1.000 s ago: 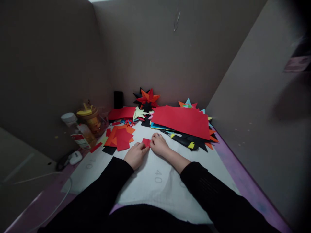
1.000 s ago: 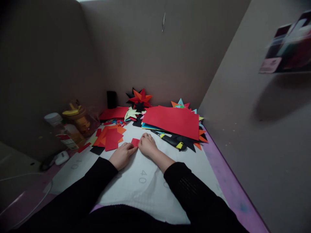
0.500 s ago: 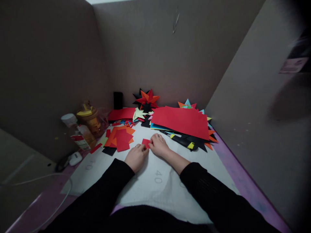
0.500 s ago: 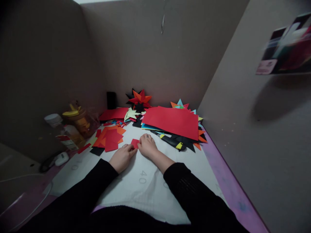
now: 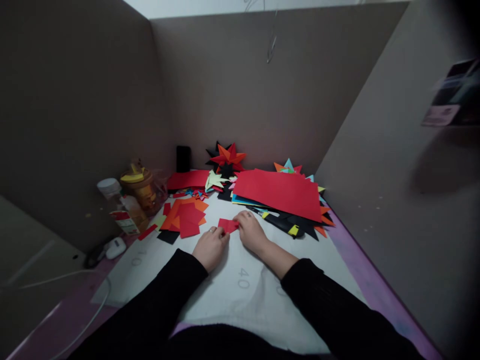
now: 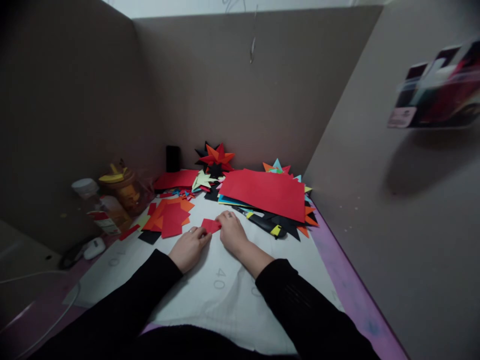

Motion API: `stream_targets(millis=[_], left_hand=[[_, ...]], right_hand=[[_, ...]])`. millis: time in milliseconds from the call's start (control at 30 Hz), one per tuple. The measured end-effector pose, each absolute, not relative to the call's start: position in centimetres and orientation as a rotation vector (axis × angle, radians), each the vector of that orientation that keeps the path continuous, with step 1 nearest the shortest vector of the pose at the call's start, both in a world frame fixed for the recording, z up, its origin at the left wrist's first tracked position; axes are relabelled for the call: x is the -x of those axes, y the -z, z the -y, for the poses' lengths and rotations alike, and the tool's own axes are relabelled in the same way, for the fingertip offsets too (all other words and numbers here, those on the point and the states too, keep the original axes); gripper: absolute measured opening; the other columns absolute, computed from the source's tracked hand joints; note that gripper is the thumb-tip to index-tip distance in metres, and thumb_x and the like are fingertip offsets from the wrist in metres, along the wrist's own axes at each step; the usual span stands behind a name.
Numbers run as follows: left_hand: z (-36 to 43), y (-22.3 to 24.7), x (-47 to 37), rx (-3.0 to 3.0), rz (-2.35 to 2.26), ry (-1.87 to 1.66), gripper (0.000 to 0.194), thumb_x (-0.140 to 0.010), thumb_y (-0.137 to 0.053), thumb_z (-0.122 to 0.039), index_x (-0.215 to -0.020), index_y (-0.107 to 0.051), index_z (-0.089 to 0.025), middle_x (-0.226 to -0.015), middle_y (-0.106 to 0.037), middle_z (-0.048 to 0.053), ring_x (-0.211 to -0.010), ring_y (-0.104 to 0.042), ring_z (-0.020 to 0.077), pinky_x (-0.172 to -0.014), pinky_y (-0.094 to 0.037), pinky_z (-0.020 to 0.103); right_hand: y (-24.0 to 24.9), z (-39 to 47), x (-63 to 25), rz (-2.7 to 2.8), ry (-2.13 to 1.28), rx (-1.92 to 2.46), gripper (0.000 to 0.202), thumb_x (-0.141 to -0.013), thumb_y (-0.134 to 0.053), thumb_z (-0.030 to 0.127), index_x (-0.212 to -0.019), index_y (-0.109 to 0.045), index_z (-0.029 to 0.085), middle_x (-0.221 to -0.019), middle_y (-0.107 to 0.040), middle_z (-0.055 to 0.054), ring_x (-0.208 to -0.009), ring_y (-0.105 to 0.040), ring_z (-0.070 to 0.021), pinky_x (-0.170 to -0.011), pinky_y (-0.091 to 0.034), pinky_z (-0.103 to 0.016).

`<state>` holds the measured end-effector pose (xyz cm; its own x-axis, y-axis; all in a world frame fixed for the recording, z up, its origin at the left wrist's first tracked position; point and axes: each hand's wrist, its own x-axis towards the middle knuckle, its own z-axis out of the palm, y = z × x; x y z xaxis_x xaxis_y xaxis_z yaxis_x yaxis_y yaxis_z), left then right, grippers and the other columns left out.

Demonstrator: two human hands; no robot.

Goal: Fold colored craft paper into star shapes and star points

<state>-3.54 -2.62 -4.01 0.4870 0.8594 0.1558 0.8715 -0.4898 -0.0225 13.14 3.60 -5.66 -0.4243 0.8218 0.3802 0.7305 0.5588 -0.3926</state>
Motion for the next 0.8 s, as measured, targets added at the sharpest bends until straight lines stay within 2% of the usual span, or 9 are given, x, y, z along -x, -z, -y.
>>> stream_targets(millis=[100,200,333,500,600,700,800], left_hand=[[2.3,4.4,4.0,2.647,1.546,0.264,0.036,-0.086,-0.042,-0.011,-0.118,-0.057,-0.017,-0.096,-0.057,0.011,-0.089,-0.050,0.0229,-0.074,-0.044,0.033],[1.5,4.8,5.2,2.618,1.624,0.377,0.038,-0.085,-0.042,-0.008,-0.118,-0.058,-0.019,-0.100,-0.058,0.010,-0.088,-0.052,0.0211,-0.074,-0.044,0.032],[0.3,4.9,6.6,2.493,1.719,0.535,0.033,-0.087,-0.043,-0.013,-0.111,-0.064,-0.022,-0.105,-0.059,0.009,-0.089,-0.054,0.0209,-0.073,-0.044,0.031],[-0.1,4.4,6.7,2.561,1.575,0.638,0.025,-0.085,-0.051,-0.016,-0.098,-0.070,-0.025,-0.106,-0.061,0.008,-0.094,-0.053,0.0214,-0.079,-0.043,0.034],[-0.1,4.1,6.6,2.685,1.466,0.636,0.018,-0.085,-0.055,-0.023,-0.089,-0.072,-0.027,-0.101,-0.064,0.006,-0.095,-0.052,0.0208,-0.082,-0.041,0.035],[-0.2,4.1,6.9,2.774,1.481,0.665,0.018,-0.086,-0.055,-0.031,-0.089,-0.072,-0.026,-0.091,-0.066,0.006,-0.090,-0.054,0.0190,-0.082,-0.041,0.034],[-0.4,4.5,7.2,2.829,1.554,0.736,0.021,-0.088,-0.052,-0.029,-0.088,-0.071,-0.020,-0.087,-0.067,0.007,-0.085,-0.056,0.0172,-0.081,-0.043,0.031]], right_hand=[[5.7,-2.8,-13.4,2.441,-0.265,1.091,0.031,-0.080,-0.045,0.005,-0.099,-0.065,0.018,-0.102,-0.062,-0.008,-0.099,-0.049,-0.0201,-0.090,-0.040,-0.032],[6.1,-2.4,-13.8,2.518,-0.258,1.055,0.035,-0.081,-0.047,0.007,-0.108,-0.064,0.019,-0.108,-0.064,-0.008,-0.103,-0.050,-0.0201,-0.091,-0.041,-0.033],[6.6,-2.7,-14.1,2.503,-0.289,1.019,0.037,-0.081,-0.047,0.007,-0.112,-0.064,0.018,-0.114,-0.064,-0.009,-0.106,-0.053,-0.0198,-0.094,-0.042,-0.034],[6.6,-3.4,-14.1,2.507,-0.387,0.883,0.041,-0.081,-0.046,0.007,-0.116,-0.062,0.019,-0.120,-0.063,-0.009,-0.112,-0.054,-0.0193,-0.098,-0.042,-0.037],[6.5,-3.6,-14.2,2.555,-0.404,0.817,0.038,-0.084,-0.045,0.010,-0.116,-0.063,0.019,-0.121,-0.062,-0.009,-0.115,-0.053,-0.0196,-0.098,-0.042,-0.037],[6.5,-3.7,-14.5,2.603,-0.387,0.784,0.037,-0.085,-0.045,0.011,-0.116,-0.063,0.022,-0.124,-0.059,-0.009,-0.117,-0.051,-0.0200,-0.097,-0.042,-0.038],[6.3,-3.6,-14.6,2.633,-0.330,0.740,0.035,-0.087,-0.046,0.013,-0.115,-0.063,0.025,-0.124,-0.059,-0.008,-0.119,-0.048,-0.0211,-0.098,-0.040,-0.040]])
